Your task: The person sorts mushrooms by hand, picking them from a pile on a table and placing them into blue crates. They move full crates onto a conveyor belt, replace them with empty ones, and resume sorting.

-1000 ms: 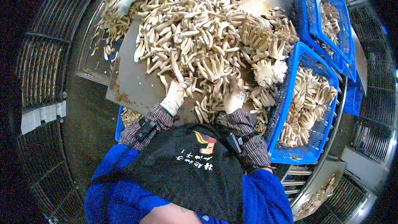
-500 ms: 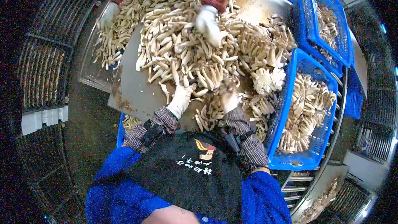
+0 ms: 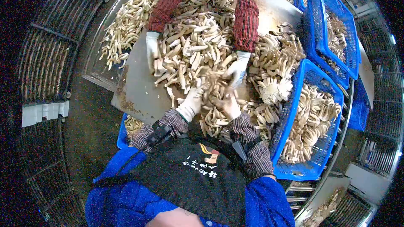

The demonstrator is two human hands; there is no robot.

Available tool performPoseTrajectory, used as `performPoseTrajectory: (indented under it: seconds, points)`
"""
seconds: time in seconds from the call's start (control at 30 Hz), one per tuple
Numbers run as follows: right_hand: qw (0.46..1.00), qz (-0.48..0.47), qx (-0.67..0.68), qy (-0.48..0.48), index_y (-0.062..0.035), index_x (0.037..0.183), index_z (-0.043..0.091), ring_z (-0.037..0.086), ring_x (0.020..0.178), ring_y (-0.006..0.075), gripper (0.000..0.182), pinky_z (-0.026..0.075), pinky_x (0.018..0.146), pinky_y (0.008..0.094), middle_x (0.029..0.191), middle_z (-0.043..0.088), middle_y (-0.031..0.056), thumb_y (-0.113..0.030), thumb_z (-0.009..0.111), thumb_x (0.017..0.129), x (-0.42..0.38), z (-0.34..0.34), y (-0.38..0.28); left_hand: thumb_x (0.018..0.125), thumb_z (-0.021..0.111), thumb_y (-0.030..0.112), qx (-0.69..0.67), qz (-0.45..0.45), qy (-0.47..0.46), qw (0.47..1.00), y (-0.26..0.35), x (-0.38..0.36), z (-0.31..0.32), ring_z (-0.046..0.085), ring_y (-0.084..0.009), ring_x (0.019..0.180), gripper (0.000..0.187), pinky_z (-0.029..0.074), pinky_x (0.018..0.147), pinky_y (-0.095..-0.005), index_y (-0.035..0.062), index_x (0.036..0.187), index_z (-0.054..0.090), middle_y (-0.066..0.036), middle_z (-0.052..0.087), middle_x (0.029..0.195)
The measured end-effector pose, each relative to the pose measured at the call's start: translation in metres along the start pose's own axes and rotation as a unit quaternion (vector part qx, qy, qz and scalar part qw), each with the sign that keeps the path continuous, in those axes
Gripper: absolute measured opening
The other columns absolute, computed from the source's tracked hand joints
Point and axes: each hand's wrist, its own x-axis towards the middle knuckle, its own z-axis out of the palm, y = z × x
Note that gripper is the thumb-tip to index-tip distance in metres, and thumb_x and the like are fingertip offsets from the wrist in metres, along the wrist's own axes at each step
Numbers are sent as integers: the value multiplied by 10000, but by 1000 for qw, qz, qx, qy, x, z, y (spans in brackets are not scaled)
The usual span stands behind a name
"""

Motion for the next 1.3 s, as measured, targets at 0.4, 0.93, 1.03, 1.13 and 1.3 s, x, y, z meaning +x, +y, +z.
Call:
performPoseTrajectory:
  seconds: [0.4, 0.93, 1.03, 1.13, 1.3]
  points:
    - [962, -40, 238, 131, -17, 1026, 624, 592, 870, 187, 177, 465, 796, 365, 960, 653, 86, -119, 593, 884, 3, 40, 1, 840, 656, 100, 3, 143, -79, 987, -4, -23, -9, 606, -116, 800, 296, 509, 681, -252, 64, 1121, 571, -27, 618, 956]
    - [864, -91, 493, 41, -21, 1124, 547, 580, 959, 178, 286, 473, 858, 322, 1091, 587, 90, -199, 564, 900, 15, 32, 59, 856, 625, 69, -4, 50, -79, 996, 18, -38, -5, 626, -184, 681, 254, 506, 483, -319, 89, 1095, 543, -53, 631, 864]
    - [900, -91, 420, 76, -7, 1111, 549, 583, 925, 148, 282, 484, 839, 310, 1074, 590, 82, -223, 519, 933, 19, 32, 50, 854, 621, 44, 13, 40, -118, 992, 7, -27, -17, 642, -212, 725, 298, 529, 521, -347, 66, 1131, 514, -85, 648, 927]
    - [966, -37, 254, 14, -7, 1112, 547, 565, 955, 155, 289, 469, 868, 299, 1077, 582, 82, -238, 495, 946, -2, 22, -27, 808, 610, -80, -94, -82, -93, 988, 12, -20, -21, 634, -238, 766, 503, 572, 619, -372, 127, 1225, 423, -87, 562, 1066]
    - [955, -101, 255, 114, -49, 1018, 541, 553, 854, 184, 269, 472, 744, 335, 964, 574, 79, -305, 510, 944, 14, 15, 24, 833, 625, 13, -57, 12, -53, 997, 16, 5, -50, 623, -234, 754, 395, 558, 612, -404, 154, 1178, 495, -80, 592, 1010]
